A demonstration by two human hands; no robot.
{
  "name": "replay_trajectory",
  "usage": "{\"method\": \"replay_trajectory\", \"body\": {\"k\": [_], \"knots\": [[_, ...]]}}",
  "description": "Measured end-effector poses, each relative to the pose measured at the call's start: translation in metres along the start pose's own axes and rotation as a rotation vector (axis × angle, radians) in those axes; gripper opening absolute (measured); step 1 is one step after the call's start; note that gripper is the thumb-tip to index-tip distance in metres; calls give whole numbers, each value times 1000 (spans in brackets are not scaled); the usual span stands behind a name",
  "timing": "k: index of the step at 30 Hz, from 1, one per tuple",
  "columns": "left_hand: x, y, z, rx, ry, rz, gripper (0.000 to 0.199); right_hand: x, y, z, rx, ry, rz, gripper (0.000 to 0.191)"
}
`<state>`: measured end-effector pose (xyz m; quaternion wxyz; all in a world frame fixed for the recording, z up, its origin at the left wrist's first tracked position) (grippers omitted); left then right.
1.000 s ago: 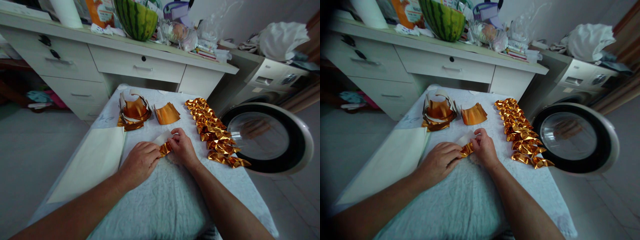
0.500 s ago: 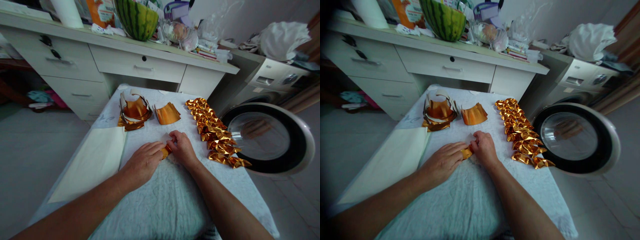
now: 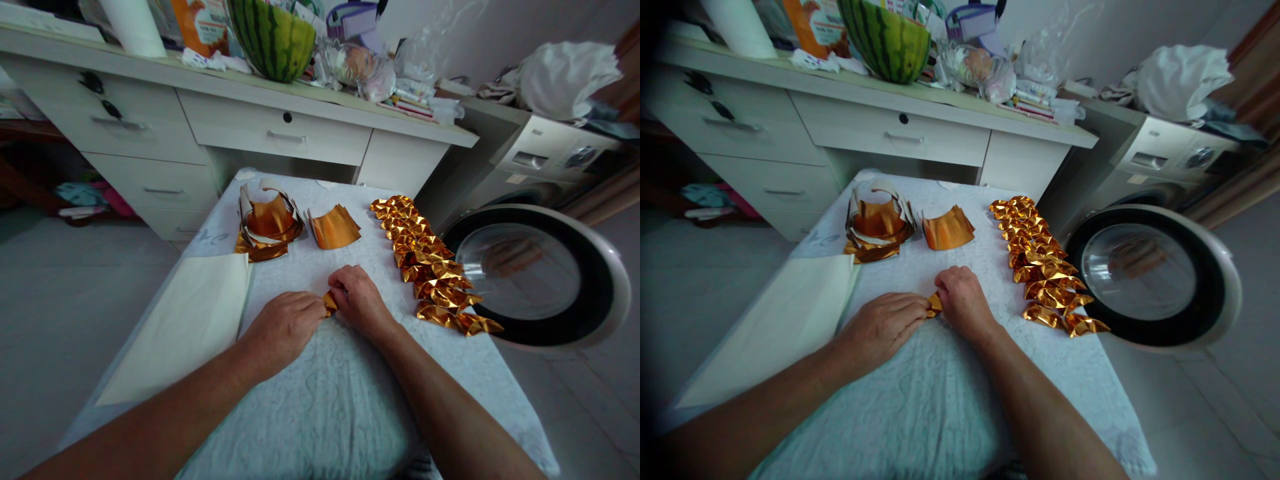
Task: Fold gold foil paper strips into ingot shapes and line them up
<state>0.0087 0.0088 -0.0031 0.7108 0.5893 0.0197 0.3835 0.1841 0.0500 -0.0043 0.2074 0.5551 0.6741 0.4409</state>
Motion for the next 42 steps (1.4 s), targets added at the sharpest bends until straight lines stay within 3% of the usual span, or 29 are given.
{"method": "replay_trajectory", "body": {"k": [6,16,23,34,42], "knots": [[0,0,-1,11,33,17,16,-4,4,-4,61,100,-62,17],[-5,3,-4,-87,148,12,5,-6,16,-12,109,93,-182,14],[0,4,-4,-67,192,-9,15,-10,23,-15,105,78,-286,14],[0,5,-5,-83,225,-5,10,-7,14,-7,150,84,-275,9],[-2,6,-6,-63,239,-51,14,-7,19,-12,122,47,-286,9]]}}
Point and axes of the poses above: each hand's wrist, its own x-axis towards the middle knuckle, its own y-axis out of the back of the hand, z = x × y, the point moved 1 cm from there along x, towards the middle knuckle, and after that the axes turned 9 degrees about -y, right-handed, at the moved point
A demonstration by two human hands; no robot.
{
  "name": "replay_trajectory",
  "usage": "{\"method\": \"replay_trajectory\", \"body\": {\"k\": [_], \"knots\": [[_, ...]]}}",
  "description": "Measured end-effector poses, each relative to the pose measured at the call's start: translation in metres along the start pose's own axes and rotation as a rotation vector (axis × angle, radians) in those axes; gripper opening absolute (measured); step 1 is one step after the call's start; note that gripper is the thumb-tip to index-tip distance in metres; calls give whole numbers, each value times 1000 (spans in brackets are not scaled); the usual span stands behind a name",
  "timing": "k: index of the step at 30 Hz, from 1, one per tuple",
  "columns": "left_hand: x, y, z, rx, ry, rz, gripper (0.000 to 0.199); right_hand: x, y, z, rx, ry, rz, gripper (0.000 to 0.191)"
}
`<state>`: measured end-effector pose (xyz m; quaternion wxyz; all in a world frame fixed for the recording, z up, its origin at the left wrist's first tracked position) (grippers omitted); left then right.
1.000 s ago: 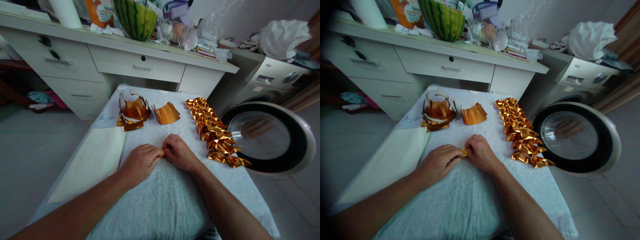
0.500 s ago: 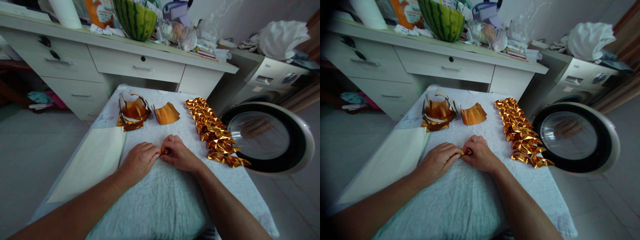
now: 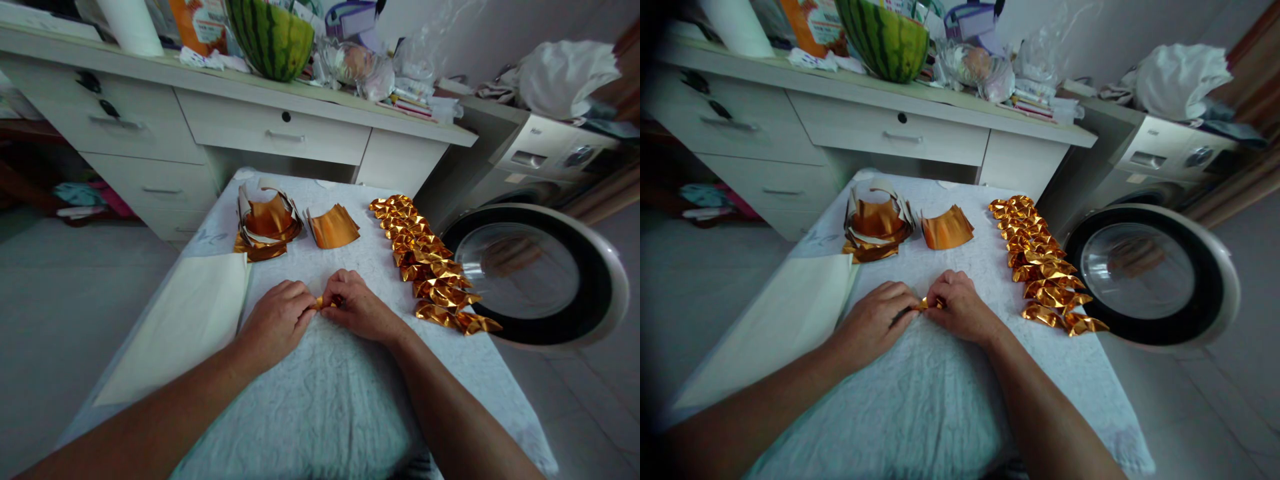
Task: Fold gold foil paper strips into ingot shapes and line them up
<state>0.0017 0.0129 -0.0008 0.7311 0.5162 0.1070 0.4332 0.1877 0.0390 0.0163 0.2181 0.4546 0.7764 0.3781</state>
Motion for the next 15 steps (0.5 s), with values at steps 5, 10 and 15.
{"method": "replay_trajectory", "body": {"k": [5,10,15], "knots": [[1,1,2,1,-6,6,16,0,1,-1,6,13,-1,8],[2,1,2,15,-19,10,16,0,0,0,22,10,-4,8],[2,0,1,19,-19,14,14,1,0,0,36,8,-9,9]]}}
Point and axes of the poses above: each hand's wrist, its own x-axis towards the middle knuckle, its own y-axis out of the back of the hand, z = x × y, the point moved 1 cm from there along x, towards the middle knuckle, and after that the axes turned 9 degrees about -y, right-handed, at the moved point
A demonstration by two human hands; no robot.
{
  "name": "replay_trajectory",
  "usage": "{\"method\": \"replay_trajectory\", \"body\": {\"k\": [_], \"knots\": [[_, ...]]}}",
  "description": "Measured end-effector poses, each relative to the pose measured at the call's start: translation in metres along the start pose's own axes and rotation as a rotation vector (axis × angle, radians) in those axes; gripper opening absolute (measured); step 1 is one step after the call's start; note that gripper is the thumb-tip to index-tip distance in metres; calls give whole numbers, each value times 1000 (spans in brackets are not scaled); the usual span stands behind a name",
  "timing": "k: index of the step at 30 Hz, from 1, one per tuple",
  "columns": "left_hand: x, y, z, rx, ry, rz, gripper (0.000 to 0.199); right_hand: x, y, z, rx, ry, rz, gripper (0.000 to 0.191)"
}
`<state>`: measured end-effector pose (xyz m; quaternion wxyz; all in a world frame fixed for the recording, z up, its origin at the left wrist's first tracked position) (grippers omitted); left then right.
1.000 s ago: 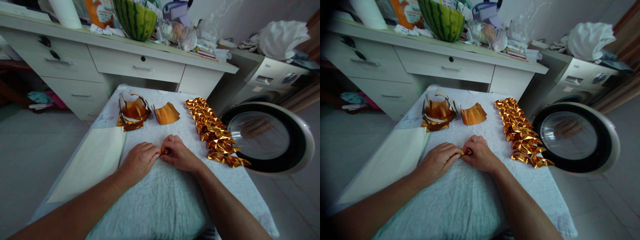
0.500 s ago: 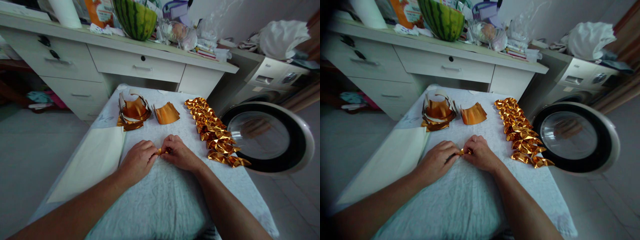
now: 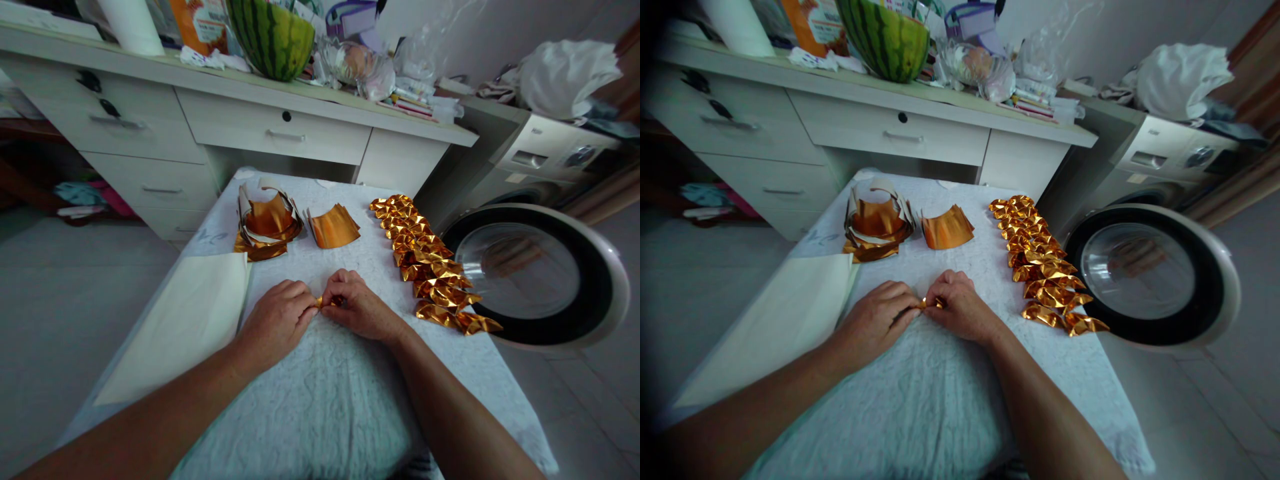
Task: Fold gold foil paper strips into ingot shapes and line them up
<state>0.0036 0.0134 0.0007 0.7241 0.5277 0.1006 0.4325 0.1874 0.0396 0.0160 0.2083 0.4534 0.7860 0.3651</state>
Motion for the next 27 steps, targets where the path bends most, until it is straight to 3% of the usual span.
{"method": "replay_trajectory", "body": {"k": [7,27], "knots": [[-2,-1,-2,-3,40,46,11,0,-2,2,15,1,5,8],[-1,-1,-3,-21,40,37,11,0,-2,0,-5,-14,15,5]]}}
Point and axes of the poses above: each hand's wrist, its own x-axis towards the middle knuckle, its own y-axis out of the back of the hand, z = x × y, the point moved 1 cm from there along x, towards the middle knuckle, and after that the axes turned 9 degrees about -y, right-handed, at the moved point
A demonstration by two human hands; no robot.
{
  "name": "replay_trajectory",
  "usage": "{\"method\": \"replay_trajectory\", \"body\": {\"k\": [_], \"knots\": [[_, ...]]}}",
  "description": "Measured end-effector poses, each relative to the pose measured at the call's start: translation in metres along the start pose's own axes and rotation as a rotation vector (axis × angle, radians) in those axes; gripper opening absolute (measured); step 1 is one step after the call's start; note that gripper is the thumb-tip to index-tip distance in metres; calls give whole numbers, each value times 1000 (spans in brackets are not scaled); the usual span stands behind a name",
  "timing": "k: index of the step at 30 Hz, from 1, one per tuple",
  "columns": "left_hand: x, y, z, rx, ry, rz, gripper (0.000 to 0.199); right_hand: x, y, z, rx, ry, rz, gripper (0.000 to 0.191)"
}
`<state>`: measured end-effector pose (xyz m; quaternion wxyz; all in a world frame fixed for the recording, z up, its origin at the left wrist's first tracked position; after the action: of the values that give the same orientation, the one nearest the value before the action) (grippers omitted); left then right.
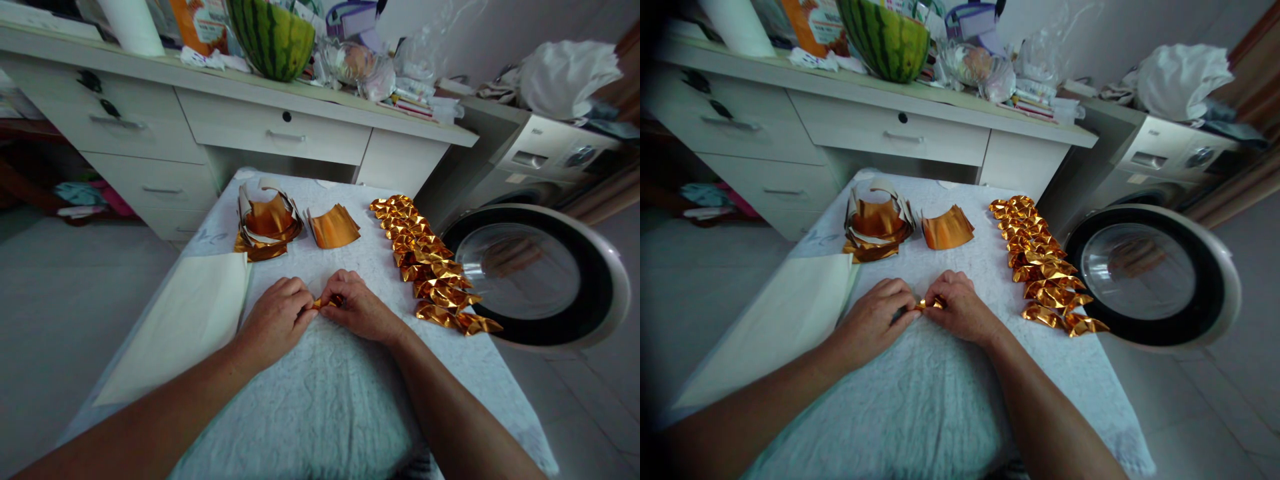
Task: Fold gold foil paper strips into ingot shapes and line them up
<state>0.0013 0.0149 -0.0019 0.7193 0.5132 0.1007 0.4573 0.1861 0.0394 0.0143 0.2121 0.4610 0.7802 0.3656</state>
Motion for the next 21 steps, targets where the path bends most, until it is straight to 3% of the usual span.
{"method": "replay_trajectory", "body": {"k": [21], "knots": [[2,1,0,15,12,-37,13,3,-3,2,82,13,45,9]]}}
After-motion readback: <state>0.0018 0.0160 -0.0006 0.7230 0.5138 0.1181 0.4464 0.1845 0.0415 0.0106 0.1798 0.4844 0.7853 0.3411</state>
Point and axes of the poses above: each hand's wrist, its own x-axis towards the middle knuckle, its own y-axis out of the back of the hand, z = x × y, the point moved 1 cm from there along x, towards the middle knuckle, and after that the axes turned 9 degrees about -y, right-handed, at the moved point
